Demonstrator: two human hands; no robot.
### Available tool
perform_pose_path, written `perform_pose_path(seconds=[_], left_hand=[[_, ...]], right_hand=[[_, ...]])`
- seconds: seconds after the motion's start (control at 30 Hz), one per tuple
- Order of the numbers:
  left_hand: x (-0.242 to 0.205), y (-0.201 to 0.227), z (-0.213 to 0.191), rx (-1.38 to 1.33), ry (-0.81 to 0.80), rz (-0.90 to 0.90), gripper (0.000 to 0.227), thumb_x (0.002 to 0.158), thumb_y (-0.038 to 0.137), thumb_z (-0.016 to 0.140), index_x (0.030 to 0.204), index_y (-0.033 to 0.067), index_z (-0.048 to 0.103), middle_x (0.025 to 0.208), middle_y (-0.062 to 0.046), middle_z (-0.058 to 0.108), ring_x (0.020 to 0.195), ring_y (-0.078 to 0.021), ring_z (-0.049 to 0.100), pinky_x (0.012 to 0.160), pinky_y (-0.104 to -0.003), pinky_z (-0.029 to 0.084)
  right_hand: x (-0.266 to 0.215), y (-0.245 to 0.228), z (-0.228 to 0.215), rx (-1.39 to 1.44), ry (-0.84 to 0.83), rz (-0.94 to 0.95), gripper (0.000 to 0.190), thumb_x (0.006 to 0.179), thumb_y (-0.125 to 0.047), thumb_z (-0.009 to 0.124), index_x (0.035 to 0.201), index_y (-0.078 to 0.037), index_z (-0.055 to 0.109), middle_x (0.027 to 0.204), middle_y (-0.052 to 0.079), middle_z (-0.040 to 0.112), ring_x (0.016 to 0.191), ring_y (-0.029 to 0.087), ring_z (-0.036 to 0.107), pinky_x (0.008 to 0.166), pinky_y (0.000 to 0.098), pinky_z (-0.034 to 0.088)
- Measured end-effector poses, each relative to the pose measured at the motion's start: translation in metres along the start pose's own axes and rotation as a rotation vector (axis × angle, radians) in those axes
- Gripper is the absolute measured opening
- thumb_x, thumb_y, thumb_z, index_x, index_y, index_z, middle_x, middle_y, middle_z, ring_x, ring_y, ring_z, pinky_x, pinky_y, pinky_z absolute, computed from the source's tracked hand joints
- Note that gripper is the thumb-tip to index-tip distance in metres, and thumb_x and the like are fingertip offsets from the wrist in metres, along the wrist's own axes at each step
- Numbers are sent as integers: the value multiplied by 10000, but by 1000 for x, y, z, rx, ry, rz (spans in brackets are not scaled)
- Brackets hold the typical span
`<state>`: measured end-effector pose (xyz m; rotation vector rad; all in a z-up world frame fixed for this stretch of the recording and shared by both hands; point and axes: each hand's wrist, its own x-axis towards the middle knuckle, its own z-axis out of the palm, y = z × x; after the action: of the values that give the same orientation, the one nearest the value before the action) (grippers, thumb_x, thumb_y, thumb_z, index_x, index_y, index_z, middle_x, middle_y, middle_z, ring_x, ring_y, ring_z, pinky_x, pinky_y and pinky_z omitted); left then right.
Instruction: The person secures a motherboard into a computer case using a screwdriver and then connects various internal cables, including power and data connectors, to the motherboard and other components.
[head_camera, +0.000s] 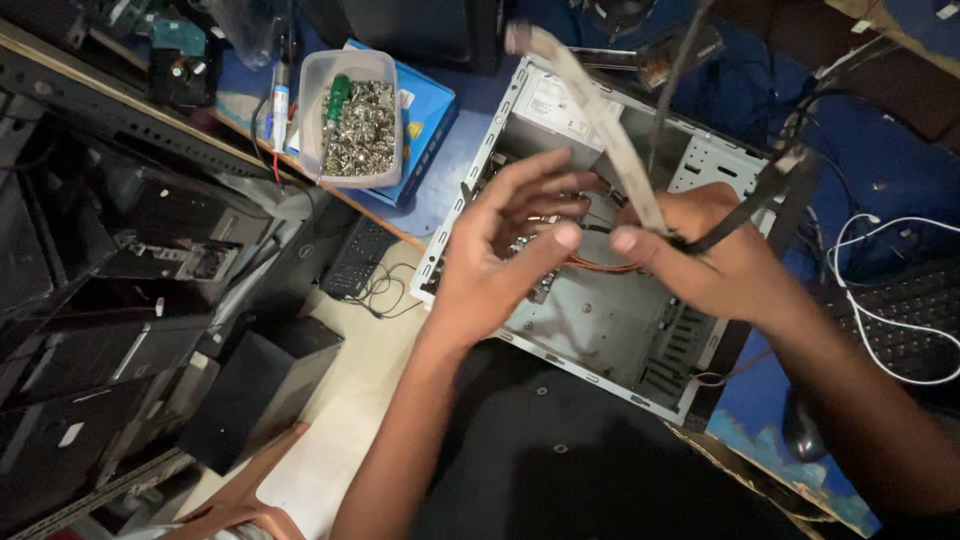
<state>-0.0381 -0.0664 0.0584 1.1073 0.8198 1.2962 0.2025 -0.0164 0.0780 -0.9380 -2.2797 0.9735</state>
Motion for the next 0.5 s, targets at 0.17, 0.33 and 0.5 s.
perform_pose_path(seconds=[0.17,0.33,0.5], left_hand=[[5,-54,-49,58,341,-101,309,994,87,622,1281,-28,614,1122,-162,749,960,-185,740,826,-310,601],[23,-162,-33,349,274,-445,127,912,71,635,973,-16,705,710,-35,750,603,-75,738,570,-248,583],[-19,-200,-25,-147,542,-640,182,914,81,656,987,-81,697,745,-125,611,535,-217,564,493,-393,460]], right_hand=[[-5,7,-5,105,135,48,240,1000,-202,660,818,-48,691,633,35,654,487,92,587,449,263,433],[-23,10,-17,212,241,14,225,1074,-186,655,907,-36,670,697,48,661,553,86,612,497,238,477],[-41,-3,-35,63,320,61,222,1056,-166,651,887,-22,668,702,68,670,543,91,614,509,244,483]])
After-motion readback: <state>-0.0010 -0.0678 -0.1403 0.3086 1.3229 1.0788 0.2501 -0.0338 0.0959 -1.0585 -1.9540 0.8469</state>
